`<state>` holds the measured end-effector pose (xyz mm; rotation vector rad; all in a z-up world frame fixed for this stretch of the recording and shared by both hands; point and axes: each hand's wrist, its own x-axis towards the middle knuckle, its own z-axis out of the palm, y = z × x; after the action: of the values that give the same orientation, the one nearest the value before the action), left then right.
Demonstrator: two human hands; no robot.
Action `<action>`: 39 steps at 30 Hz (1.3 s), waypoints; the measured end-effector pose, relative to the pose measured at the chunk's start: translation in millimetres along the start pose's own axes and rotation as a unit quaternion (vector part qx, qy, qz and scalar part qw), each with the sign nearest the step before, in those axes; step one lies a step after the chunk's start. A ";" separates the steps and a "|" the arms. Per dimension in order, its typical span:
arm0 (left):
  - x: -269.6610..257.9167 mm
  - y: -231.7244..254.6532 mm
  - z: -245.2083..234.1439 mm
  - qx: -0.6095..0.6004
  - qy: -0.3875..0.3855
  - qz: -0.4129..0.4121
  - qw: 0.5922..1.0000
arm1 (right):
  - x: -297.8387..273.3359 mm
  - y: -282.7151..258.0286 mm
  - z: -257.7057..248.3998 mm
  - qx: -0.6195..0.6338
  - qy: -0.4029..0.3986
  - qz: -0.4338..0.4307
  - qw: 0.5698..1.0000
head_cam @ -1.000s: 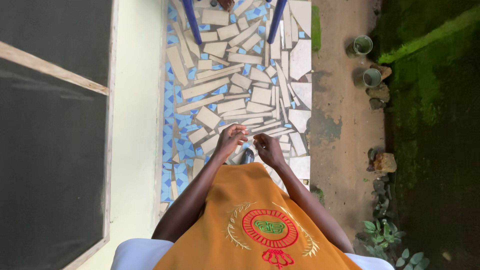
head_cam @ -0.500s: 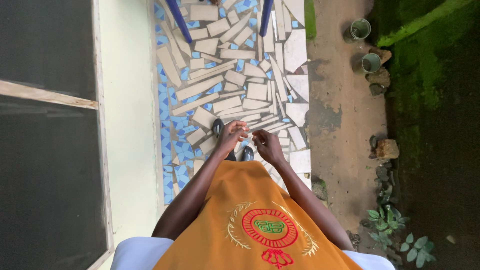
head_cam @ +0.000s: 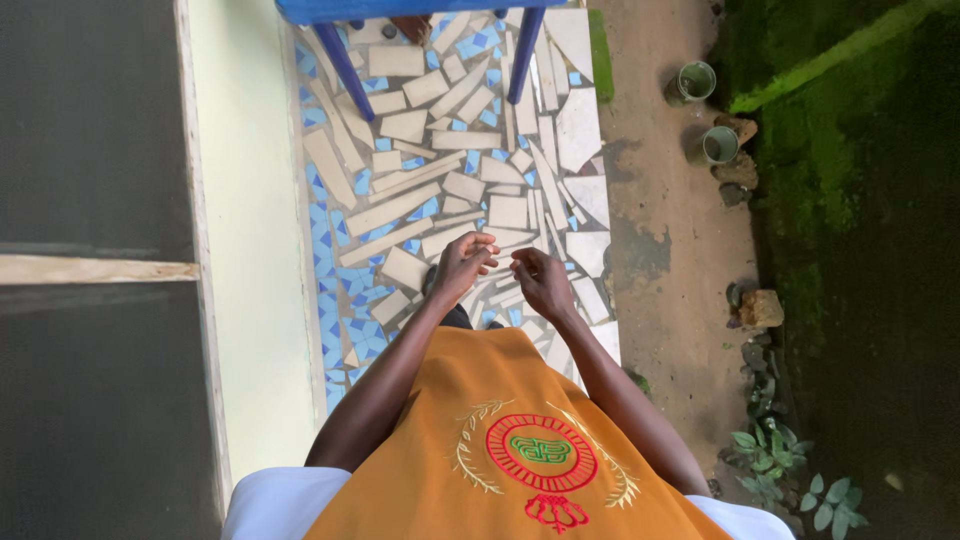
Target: The person transfers glasses and mugs from an outdoor table to a stand by hand, picking up items from the table, carrying them, and setting them down on the stand.
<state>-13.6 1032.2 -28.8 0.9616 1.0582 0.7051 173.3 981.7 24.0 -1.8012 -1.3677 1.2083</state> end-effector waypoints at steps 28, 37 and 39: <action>76.7 49.7 -140.5 -0.037 0.063 -0.019 0.997 | 144.2 -79.5 90.4 -0.002 -0.084 -0.055 0.995; 131.9 62.8 -136.3 -0.058 0.086 0.003 0.995 | 201.9 -92.0 66.5 -0.013 -0.105 -0.078 0.991; 146.8 71.2 -131.3 -0.066 0.092 -0.005 0.994 | 217.9 -99.1 55.9 -0.017 -0.111 -0.086 0.990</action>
<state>-87.6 1227.5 -45.0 0.7889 1.1612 0.8571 95.3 1214.7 14.7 -1.5703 -1.6408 1.3291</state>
